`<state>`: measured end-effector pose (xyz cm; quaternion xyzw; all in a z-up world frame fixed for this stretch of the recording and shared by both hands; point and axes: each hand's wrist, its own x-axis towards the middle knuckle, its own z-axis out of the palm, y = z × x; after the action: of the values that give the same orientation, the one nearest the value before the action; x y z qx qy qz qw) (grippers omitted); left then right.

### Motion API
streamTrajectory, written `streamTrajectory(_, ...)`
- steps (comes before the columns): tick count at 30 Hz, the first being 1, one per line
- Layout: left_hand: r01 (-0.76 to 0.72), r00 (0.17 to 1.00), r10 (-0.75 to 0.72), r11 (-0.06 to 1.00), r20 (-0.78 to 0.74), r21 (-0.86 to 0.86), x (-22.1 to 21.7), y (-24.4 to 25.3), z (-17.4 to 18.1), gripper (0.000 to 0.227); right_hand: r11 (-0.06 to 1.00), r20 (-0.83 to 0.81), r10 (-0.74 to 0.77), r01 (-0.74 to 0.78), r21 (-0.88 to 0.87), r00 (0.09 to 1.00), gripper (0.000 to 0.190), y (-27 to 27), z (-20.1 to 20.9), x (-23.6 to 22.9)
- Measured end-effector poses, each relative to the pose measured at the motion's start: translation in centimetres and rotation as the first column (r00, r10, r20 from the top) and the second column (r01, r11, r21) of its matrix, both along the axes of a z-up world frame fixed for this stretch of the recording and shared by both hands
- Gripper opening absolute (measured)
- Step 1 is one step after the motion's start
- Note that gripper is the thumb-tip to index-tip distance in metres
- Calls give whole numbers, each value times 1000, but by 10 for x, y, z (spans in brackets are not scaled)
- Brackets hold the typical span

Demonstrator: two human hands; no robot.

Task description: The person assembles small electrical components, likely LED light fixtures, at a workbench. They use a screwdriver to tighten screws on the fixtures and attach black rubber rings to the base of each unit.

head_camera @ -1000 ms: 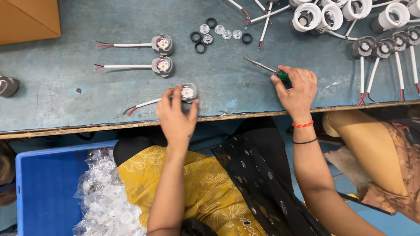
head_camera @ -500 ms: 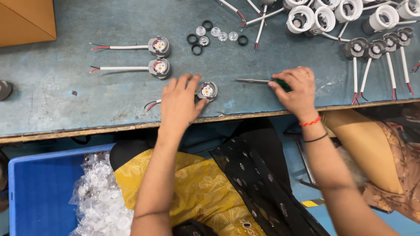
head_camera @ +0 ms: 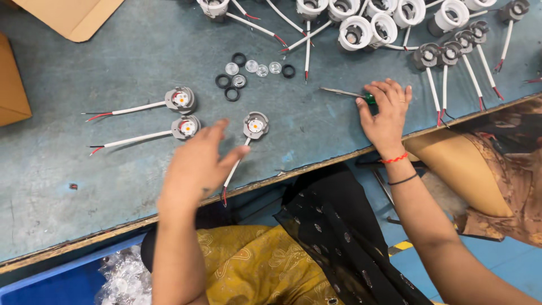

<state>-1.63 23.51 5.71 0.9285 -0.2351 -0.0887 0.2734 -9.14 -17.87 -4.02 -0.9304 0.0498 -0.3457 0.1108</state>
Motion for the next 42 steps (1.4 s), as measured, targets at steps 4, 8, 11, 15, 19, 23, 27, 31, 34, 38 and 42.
streamTrajectory(4,134,984,-107,971,140,-198,23,6,-8,80,1000,-16,21,-22,-12,1000,28,-1,0,-2)
streamTrajectory(8,395,903,-247,798,351,-455,21,-35,-46,82,999,29,20,-19,-36,999,27,0,0,-3)
streamTrajectory(11,159,953,-37,906,302,-393,6,-57,-69,64,999,41,34,-33,-38,999,27,4,9,-3)
streamTrajectory(15,16,954,116,901,277,-433,0,-59,-81,66,994,111,109,-111,17,988,21,29,21,-6)
streamTrajectory(19,-119,928,269,869,256,-481,0,-62,-80,69,892,126,350,-372,257,928,10,87,16,17)
streamTrajectory(23,-10,926,170,903,336,-430,2,-51,-74,73,755,21,532,-486,440,846,10,123,17,74)
streamTrajectory(27,32,995,21,839,92,-543,4,-37,-71,67,805,76,402,-392,446,913,11,128,22,111)
streamTrajectory(31,70,980,30,872,197,-484,7,-35,-72,67,936,130,262,-284,209,956,19,130,21,113)
streamTrajectory(34,16,966,109,881,236,-473,1,-42,-75,73,936,76,202,-216,280,976,19,126,20,106)
streamTrajectory(38,-60,976,143,903,165,-425,1,-45,-74,75,968,38,214,-217,127,976,18,129,20,106)
streamTrajectory(42,-40,969,146,887,197,-461,-1,-44,-71,68,965,61,251,-255,60,966,16,128,18,104)
